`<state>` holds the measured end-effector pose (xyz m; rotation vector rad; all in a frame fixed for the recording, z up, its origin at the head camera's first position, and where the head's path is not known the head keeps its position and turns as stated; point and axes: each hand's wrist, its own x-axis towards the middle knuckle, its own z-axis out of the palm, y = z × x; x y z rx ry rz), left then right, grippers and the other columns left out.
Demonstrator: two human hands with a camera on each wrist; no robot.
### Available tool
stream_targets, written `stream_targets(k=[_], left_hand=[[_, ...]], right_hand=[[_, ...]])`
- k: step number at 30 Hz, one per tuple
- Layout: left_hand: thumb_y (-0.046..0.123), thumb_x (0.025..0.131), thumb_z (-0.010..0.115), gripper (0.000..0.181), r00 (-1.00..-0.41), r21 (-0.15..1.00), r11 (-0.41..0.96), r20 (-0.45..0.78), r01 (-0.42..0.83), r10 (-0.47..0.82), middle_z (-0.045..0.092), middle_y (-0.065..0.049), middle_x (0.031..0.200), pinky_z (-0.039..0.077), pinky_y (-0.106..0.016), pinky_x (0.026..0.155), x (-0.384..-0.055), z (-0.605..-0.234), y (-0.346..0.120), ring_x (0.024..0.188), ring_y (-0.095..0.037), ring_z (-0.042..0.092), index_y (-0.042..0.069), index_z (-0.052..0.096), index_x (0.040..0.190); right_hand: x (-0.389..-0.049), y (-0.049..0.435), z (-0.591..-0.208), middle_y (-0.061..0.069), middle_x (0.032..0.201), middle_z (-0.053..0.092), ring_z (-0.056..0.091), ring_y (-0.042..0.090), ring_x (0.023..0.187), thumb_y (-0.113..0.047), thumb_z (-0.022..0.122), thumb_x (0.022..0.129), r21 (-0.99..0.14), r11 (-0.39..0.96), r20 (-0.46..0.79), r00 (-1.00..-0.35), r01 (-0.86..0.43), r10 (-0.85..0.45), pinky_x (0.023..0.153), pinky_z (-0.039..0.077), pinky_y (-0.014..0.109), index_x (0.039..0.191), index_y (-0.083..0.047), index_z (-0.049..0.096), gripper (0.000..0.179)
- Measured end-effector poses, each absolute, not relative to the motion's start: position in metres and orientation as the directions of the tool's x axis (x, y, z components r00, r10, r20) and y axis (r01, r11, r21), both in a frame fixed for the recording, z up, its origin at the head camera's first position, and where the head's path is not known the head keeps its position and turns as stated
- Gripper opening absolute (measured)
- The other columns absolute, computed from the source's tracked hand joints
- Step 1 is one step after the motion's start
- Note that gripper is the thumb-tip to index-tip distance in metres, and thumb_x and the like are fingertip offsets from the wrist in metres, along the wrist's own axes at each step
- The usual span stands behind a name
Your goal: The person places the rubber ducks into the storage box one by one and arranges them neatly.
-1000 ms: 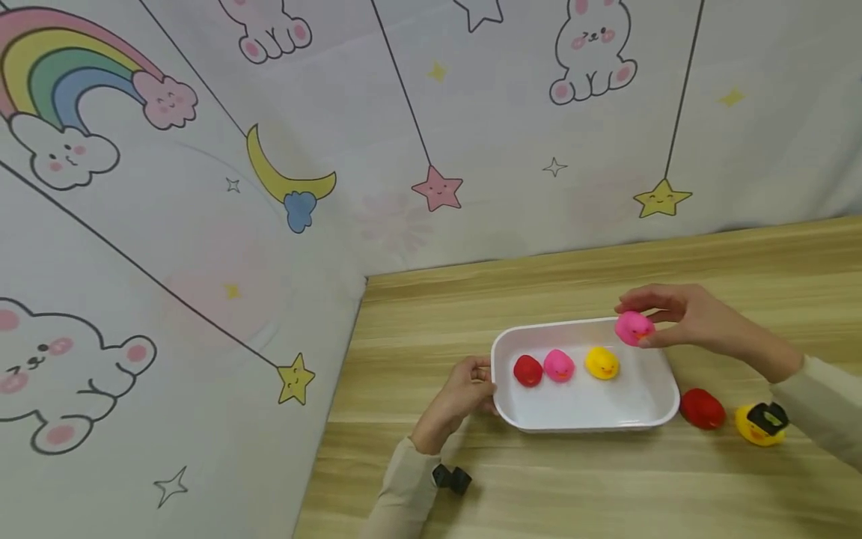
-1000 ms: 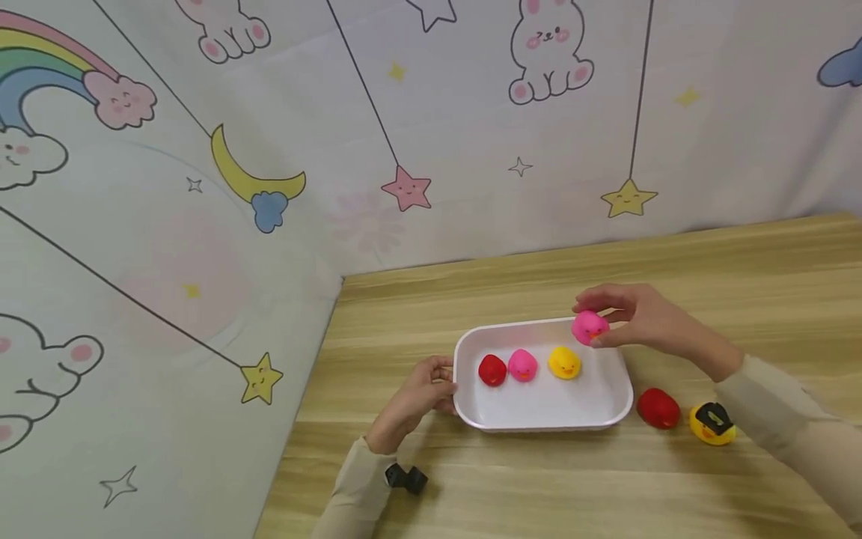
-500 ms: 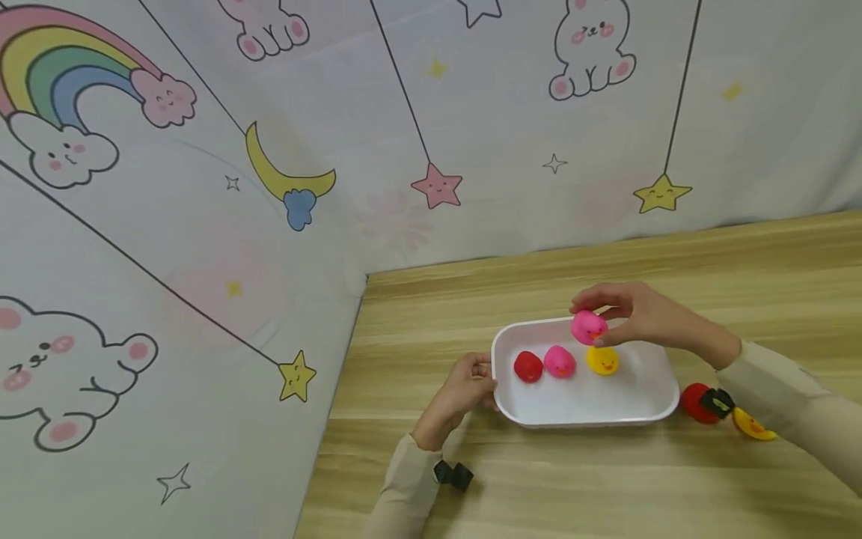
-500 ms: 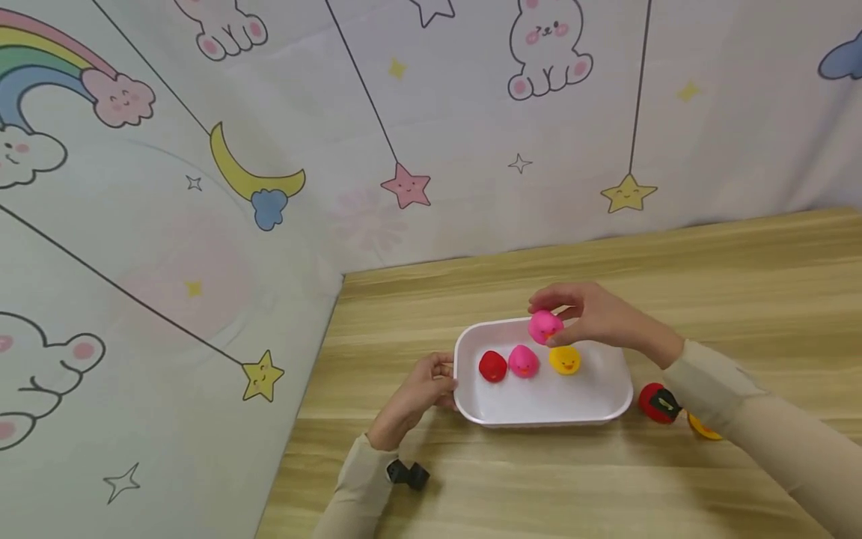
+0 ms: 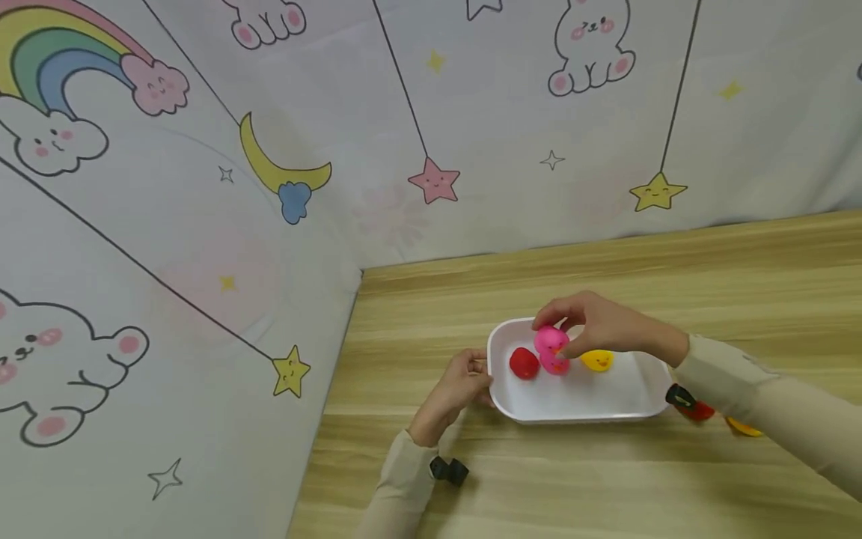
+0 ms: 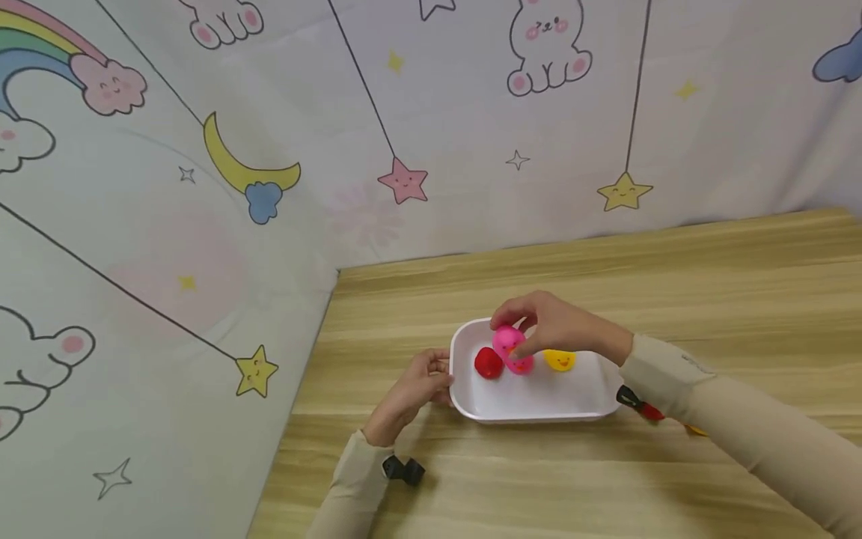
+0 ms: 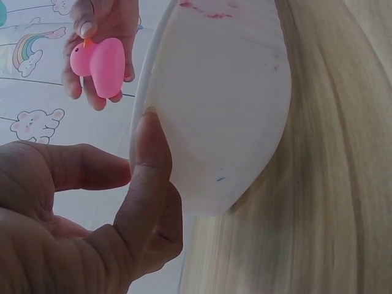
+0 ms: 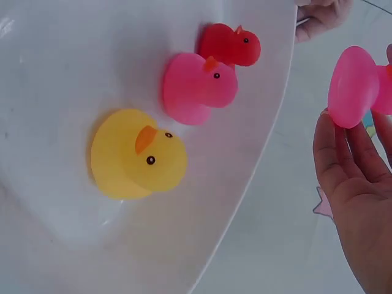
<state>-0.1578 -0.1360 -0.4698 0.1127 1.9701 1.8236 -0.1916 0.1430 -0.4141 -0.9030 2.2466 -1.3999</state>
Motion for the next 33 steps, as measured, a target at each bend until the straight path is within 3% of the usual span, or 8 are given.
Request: stream_targets(k=[7,12,15,21,28,33], left_hand=[[-0.016,0.086,0.051,0.044,-0.897,0.966,0.117,-0.258,-0.231,0.358,0.050,-0.009,0.088,0.058,-0.020,0.051,-0.160,-0.470,-0.136,0.065,-0.015,0.055,-0.019,0.042,0.129],[-0.017,0.086,0.050,0.044,-0.896,0.965,0.115,-0.263,-0.237,0.357,0.051,-0.011,0.088,0.058,-0.020,0.051,-0.160,-0.470,-0.136,0.064,-0.015,0.055,-0.020,0.041,0.128],[-0.016,0.086,0.051,0.044,-0.895,0.965,0.114,-0.262,-0.237,0.361,0.052,-0.014,0.090,0.059,-0.020,0.051,-0.160,-0.470,-0.136,0.063,-0.015,0.056,-0.020,0.042,0.129],[-0.017,0.085,0.050,0.045,-0.899,0.969,0.104,-0.248,-0.226,0.362,0.051,-0.009,0.086,0.059,-0.021,0.051,-0.160,-0.471,-0.139,0.063,-0.015,0.056,-0.020,0.042,0.129],[-0.016,0.085,0.051,0.047,-0.895,0.969,0.122,-0.246,-0.216,0.371,0.052,-0.011,0.088,0.061,-0.023,0.052,-0.161,-0.472,-0.140,0.063,-0.016,0.056,-0.020,0.041,0.131],[-0.016,0.084,0.052,0.046,-0.902,0.971,0.109,-0.238,-0.212,0.361,0.050,-0.008,0.085,0.061,-0.023,0.051,-0.159,-0.471,-0.140,0.062,-0.016,0.056,-0.021,0.042,0.129]], right_hand=[[-0.182,0.124,-0.425,0.001,0.113,0.068,0.063,0.024,0.099,-0.014,0.082,0.080,-0.877,0.345,0.007,-0.726,-0.334,-0.687,0.084,0.061,0.037,0.119,-0.013,0.070,0.040],[-0.178,0.114,-0.432,0.000,0.112,0.069,0.062,0.021,0.100,-0.016,0.084,0.079,-0.854,0.369,0.005,-0.714,-0.367,-0.700,0.086,0.060,0.034,0.116,-0.012,0.072,0.040],[-0.178,0.109,-0.435,0.001,0.110,0.070,0.062,0.019,0.098,-0.012,0.084,0.077,-0.839,0.365,0.019,-0.692,-0.404,-0.722,0.087,0.059,0.034,0.114,-0.010,0.073,0.039],[-0.175,0.097,-0.440,-0.006,0.099,0.070,0.062,0.013,0.091,-0.001,0.080,0.073,-0.804,0.357,0.040,-0.642,-0.476,-0.766,0.083,0.058,0.030,0.109,-0.009,0.073,0.037],[-0.168,0.090,-0.452,-0.010,0.091,0.067,0.058,0.008,0.082,-0.004,0.085,0.070,-0.759,0.420,0.011,-0.656,-0.497,-0.755,0.075,0.059,0.033,0.103,-0.006,0.073,0.035],[-0.163,0.084,-0.460,-0.009,0.085,0.064,0.056,0.011,0.078,-0.005,0.082,0.073,-0.746,0.453,-0.018,-0.665,-0.489,-0.746,0.067,0.055,0.026,0.099,-0.010,0.072,0.029]])
